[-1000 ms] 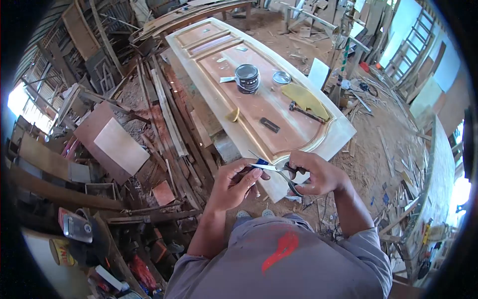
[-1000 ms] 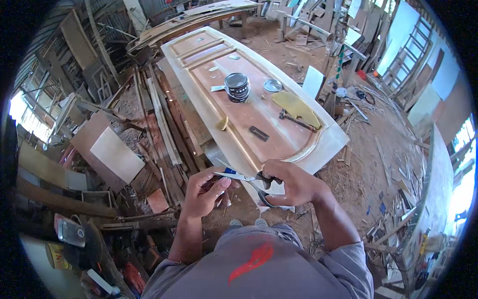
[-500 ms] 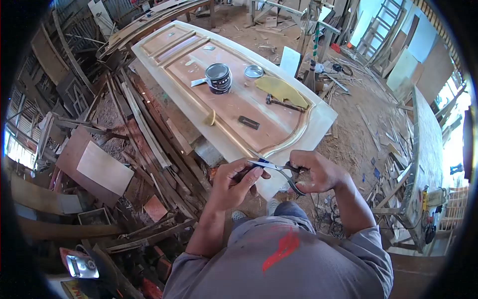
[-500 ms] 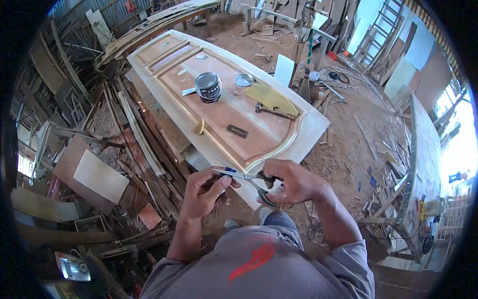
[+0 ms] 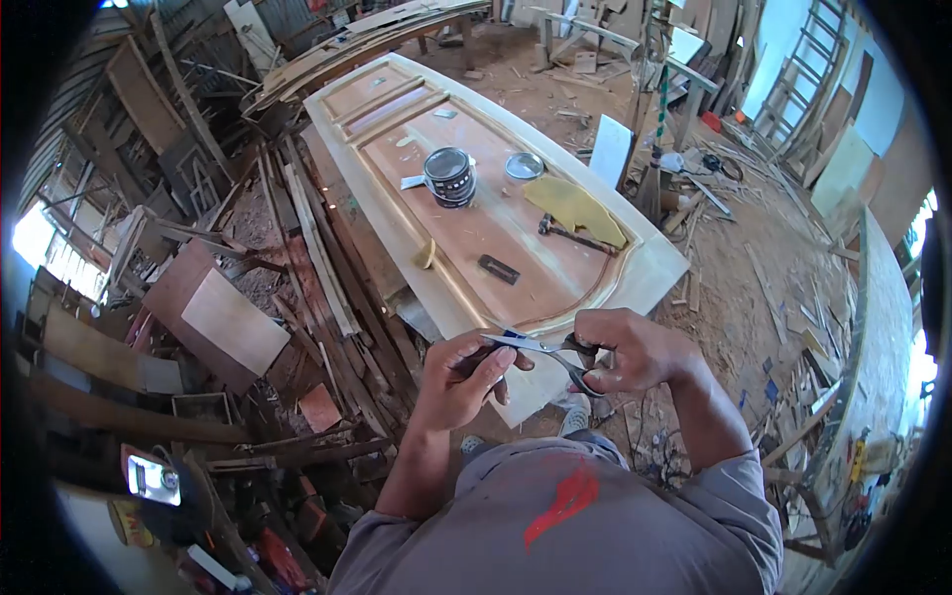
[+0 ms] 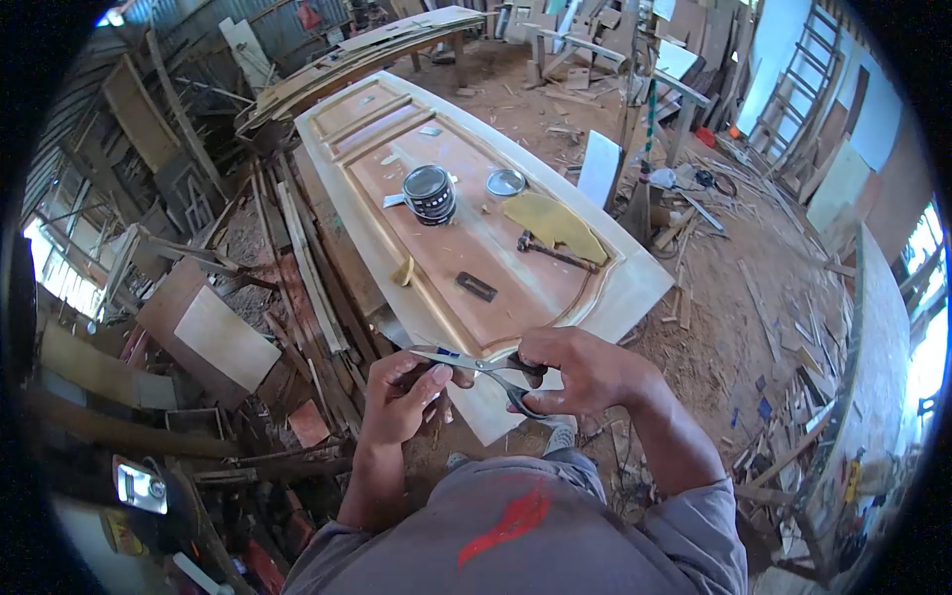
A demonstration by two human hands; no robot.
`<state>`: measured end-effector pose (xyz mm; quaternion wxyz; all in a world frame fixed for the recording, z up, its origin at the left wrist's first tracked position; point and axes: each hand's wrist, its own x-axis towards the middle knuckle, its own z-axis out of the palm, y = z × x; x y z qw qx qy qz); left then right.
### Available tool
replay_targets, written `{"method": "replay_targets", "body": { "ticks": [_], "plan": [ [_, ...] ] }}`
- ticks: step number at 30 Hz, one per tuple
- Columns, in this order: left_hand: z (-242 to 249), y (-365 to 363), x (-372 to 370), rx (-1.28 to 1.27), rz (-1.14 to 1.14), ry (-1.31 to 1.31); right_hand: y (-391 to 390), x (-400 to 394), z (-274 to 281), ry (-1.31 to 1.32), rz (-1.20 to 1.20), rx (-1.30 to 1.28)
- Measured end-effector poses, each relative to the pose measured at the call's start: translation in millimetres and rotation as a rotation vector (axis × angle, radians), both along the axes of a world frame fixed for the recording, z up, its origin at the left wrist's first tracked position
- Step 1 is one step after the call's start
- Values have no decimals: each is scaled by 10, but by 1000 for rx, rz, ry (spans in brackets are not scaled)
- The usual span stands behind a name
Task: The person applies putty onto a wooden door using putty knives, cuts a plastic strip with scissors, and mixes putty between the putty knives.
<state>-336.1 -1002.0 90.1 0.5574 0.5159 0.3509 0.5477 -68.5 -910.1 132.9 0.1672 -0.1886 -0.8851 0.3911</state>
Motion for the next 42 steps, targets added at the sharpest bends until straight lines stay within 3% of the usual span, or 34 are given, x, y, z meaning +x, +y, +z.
{"method": "replay_targets", "body": {
  "ticks": [10, 22, 27, 33, 42],
  "plan": [
    [125, -416, -33, -42, 296, 62, 307, -377, 136, -27, 304, 128],
    [110, -1054, -831, 11, 539, 24, 216, -1611, 252, -56, 559, 66],
    [202, -1236, -1049, 1, 629, 53, 6, -2057, 336, -31, 555, 93],
    [159, -1276, -1284, 16, 647, 178, -42, -2263, 326, -42, 535, 110],
    [125, -1111, -1296, 26, 547, -6, 192, -2167, 293, -70, 592, 99]
  ]
}}
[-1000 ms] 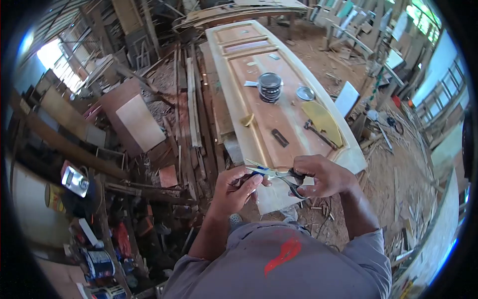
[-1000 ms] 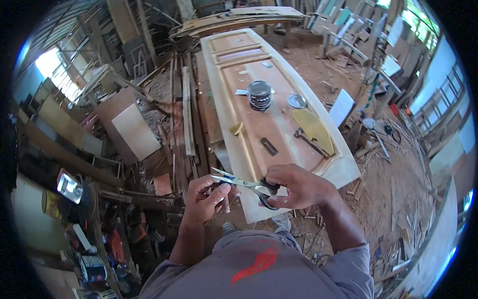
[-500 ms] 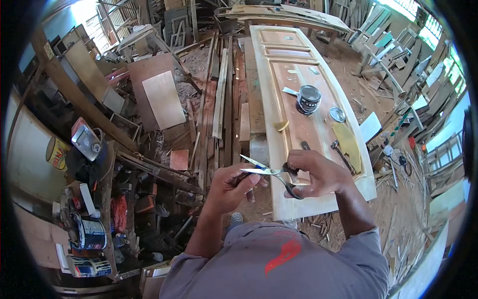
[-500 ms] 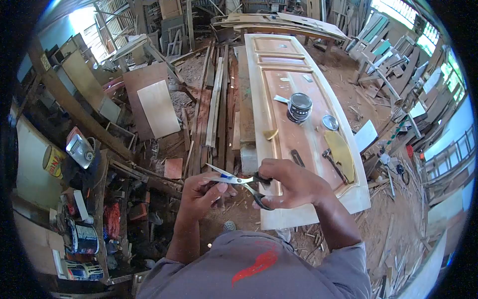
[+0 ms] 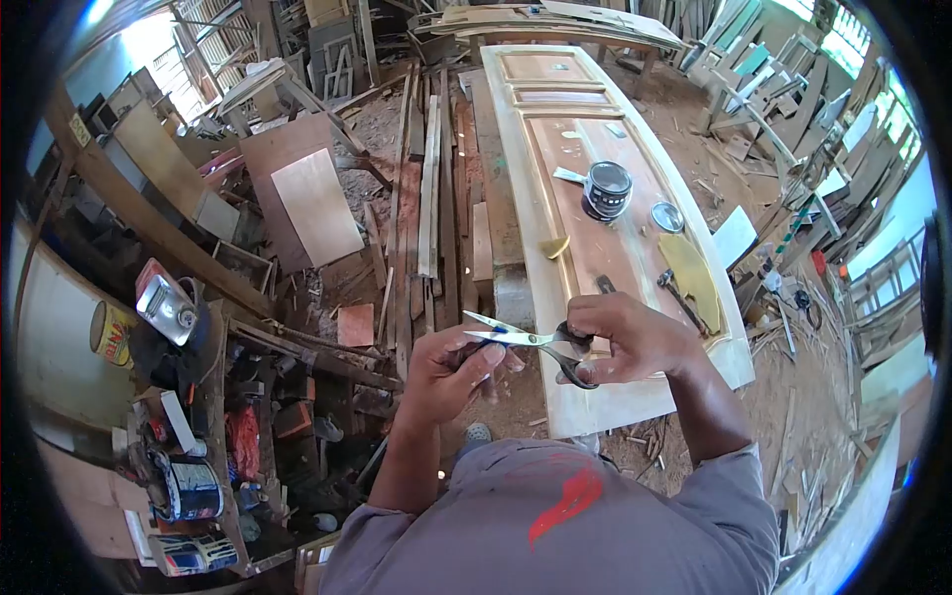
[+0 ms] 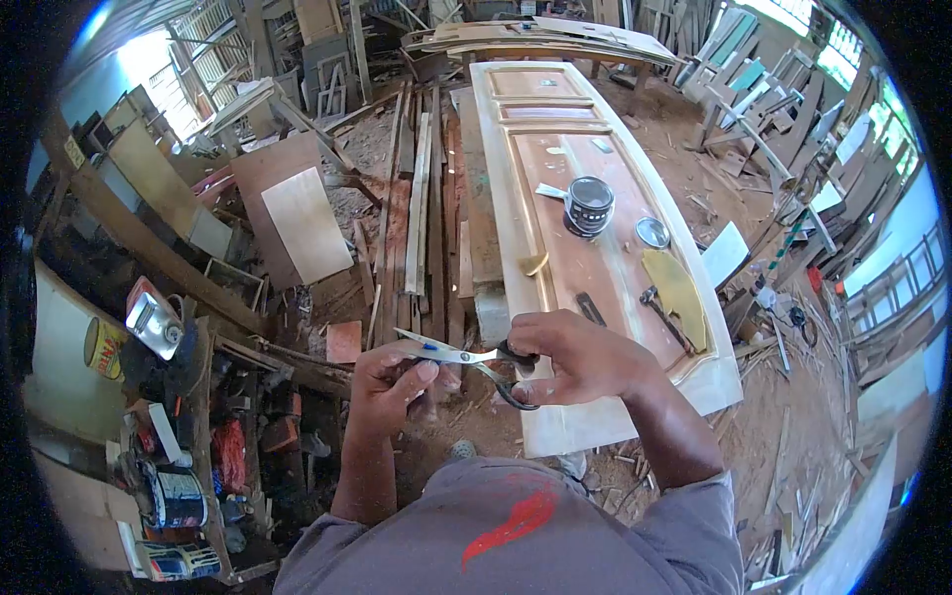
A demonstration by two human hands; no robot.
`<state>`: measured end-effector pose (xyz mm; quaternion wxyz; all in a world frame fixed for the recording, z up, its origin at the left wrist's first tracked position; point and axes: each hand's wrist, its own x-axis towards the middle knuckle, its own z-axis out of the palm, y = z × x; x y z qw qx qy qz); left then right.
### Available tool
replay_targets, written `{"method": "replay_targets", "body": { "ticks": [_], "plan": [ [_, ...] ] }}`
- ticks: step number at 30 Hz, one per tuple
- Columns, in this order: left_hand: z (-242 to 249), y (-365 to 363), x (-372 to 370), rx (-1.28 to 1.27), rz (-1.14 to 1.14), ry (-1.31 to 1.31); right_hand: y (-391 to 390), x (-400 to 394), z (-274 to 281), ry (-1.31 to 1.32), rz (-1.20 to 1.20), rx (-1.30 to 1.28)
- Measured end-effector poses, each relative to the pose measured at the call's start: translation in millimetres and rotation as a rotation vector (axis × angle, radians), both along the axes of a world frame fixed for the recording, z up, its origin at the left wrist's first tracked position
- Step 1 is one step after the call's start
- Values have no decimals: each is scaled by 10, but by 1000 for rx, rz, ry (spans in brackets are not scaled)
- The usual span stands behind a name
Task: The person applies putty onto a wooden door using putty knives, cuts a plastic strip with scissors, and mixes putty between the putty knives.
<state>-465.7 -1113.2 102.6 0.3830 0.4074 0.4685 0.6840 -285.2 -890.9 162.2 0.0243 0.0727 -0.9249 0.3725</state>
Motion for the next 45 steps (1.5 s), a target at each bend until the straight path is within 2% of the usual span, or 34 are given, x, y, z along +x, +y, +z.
{"method": "replay_targets", "body": {
  "ticks": [12, 19, 30, 34, 37, 40, 43, 45],
  "plan": [
    [59, 130, 155, -51, 13, 200, 2, 170, 59, 41, -67, 11],
    [-17, 135, 197, -68, -16, 43, 117, 242, -59, -3, -32, -8],
    [-5, 83, 219, -95, 31, 150, -29, 205, 37, 81, -58, -18],
    [29, 44, 192, -123, -17, 127, -31, 196, -63, 59, -55, -67],
    [15, 37, 258, -132, -56, 111, -1, 185, -158, 42, -29, 2],
    [37, 40, 305, -98, -34, 86, 34, 168, -129, 48, -51, -48],
    [30, 42, 280, -54, 19, 56, 96, 264, -59, 73, -176, 15],
    [30, 34, 267, -46, -5, 35, 61, 308, 16, 56, -138, 49]
  ]
}}
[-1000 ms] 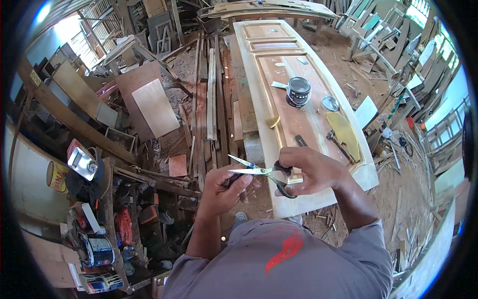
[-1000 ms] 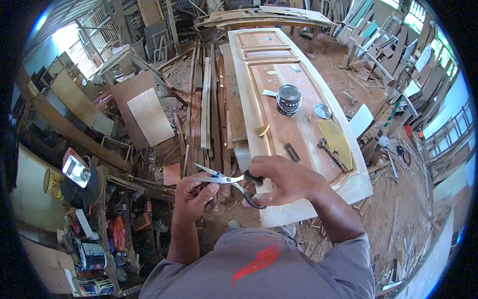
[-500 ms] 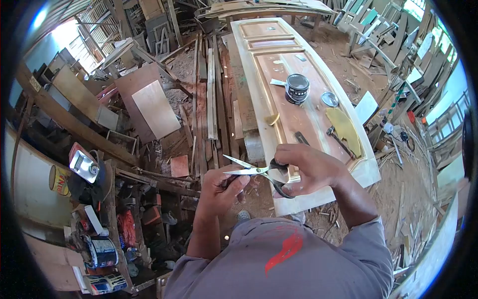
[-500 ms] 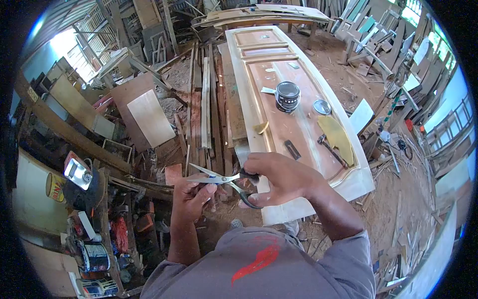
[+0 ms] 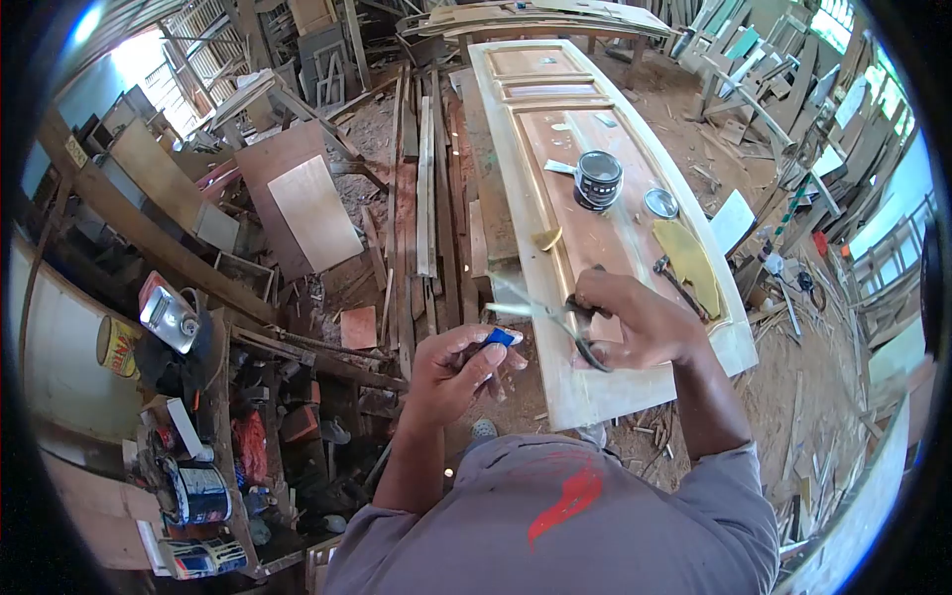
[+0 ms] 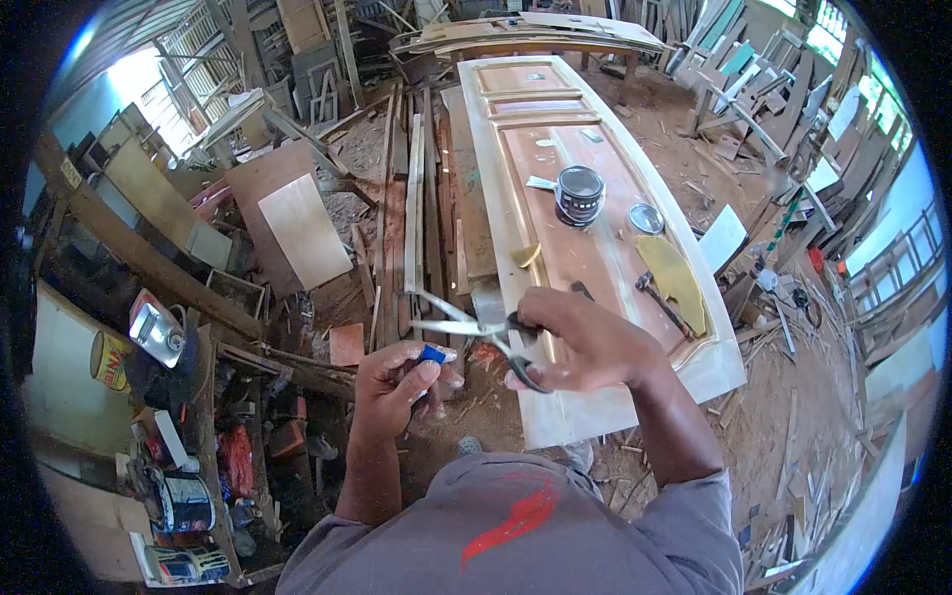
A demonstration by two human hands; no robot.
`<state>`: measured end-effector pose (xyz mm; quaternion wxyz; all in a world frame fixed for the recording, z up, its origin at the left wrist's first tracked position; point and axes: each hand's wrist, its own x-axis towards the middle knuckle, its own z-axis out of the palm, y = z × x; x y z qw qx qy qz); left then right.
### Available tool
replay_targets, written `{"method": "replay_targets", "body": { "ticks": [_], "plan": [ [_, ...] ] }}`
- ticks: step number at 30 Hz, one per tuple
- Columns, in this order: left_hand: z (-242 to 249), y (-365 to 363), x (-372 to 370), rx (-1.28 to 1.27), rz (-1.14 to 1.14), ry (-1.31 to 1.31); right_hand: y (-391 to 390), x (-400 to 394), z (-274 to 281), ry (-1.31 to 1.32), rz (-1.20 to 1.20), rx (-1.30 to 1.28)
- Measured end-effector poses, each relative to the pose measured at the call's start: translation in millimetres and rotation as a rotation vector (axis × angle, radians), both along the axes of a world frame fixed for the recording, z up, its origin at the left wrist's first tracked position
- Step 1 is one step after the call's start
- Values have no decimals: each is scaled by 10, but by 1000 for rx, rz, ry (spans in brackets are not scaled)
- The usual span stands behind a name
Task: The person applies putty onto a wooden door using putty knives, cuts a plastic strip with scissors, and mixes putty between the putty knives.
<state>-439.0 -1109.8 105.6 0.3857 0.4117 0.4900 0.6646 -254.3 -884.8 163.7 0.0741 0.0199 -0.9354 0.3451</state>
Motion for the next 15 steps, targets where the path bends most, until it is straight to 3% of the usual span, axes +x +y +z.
{"method": "replay_targets", "body": {
  "ticks": [2, 15],
  "plan": [
    [-28, 12, 2, 19, -12, 13, -56, 33, -136, 109, 19, -90],
    [-92, 174, 227, 111, -27, 79, -185, 366, 5, 34, -64, 9]
  ]
}}
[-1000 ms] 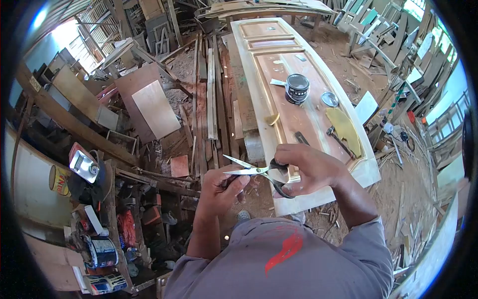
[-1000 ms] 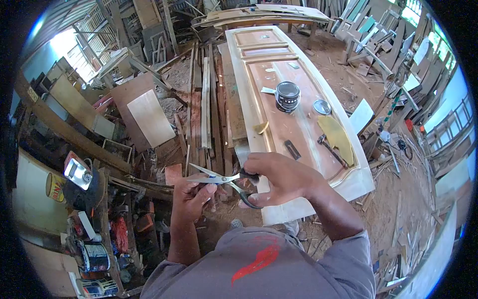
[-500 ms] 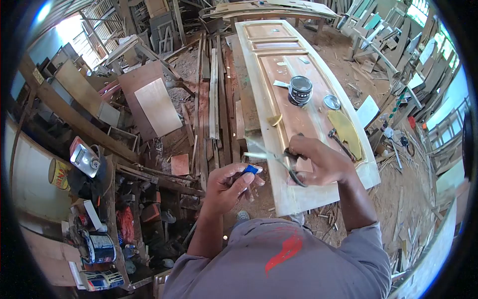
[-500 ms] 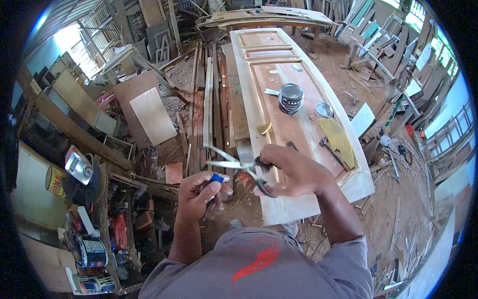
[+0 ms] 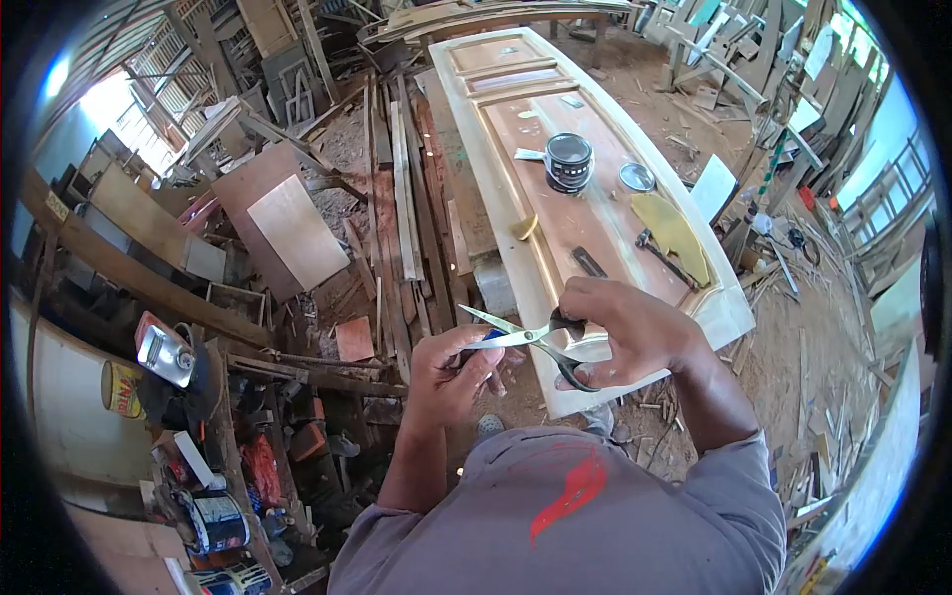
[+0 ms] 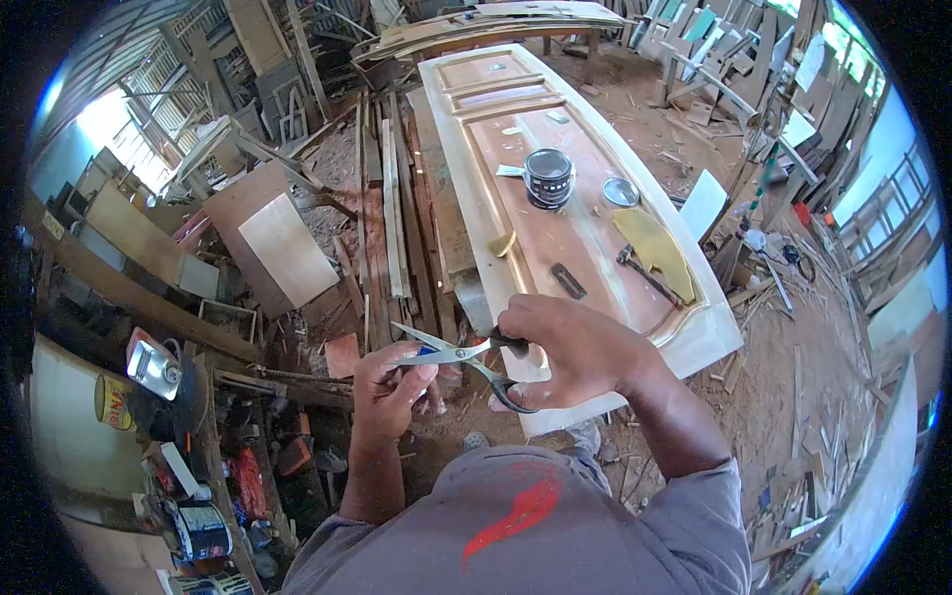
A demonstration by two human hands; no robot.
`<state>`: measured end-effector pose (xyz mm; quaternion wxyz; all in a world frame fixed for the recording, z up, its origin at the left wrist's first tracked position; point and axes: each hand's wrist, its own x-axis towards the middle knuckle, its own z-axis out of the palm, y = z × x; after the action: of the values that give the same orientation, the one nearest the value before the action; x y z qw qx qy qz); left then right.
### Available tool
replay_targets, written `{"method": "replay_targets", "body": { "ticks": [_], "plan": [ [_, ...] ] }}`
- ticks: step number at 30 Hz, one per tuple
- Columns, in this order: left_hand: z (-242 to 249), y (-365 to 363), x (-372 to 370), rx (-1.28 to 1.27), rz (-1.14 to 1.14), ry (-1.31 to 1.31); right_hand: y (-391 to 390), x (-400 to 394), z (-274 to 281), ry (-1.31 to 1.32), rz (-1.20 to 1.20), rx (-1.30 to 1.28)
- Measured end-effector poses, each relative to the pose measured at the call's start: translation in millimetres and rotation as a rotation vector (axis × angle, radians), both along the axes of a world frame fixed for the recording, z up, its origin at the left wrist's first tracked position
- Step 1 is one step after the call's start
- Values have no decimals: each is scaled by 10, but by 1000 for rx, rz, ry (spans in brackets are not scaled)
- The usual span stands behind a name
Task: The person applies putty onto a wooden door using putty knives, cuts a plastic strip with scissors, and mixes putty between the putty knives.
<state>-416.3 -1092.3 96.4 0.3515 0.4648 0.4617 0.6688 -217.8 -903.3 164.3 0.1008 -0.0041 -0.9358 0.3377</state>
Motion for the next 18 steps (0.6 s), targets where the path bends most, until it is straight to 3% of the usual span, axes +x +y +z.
{"method": "replay_targets", "body": {
  "ticks": [18],
  "plan": [
    [43, -53, 31, -79, -82, -65, 42, 93, -193, 31, 49, -98]
  ]
}}
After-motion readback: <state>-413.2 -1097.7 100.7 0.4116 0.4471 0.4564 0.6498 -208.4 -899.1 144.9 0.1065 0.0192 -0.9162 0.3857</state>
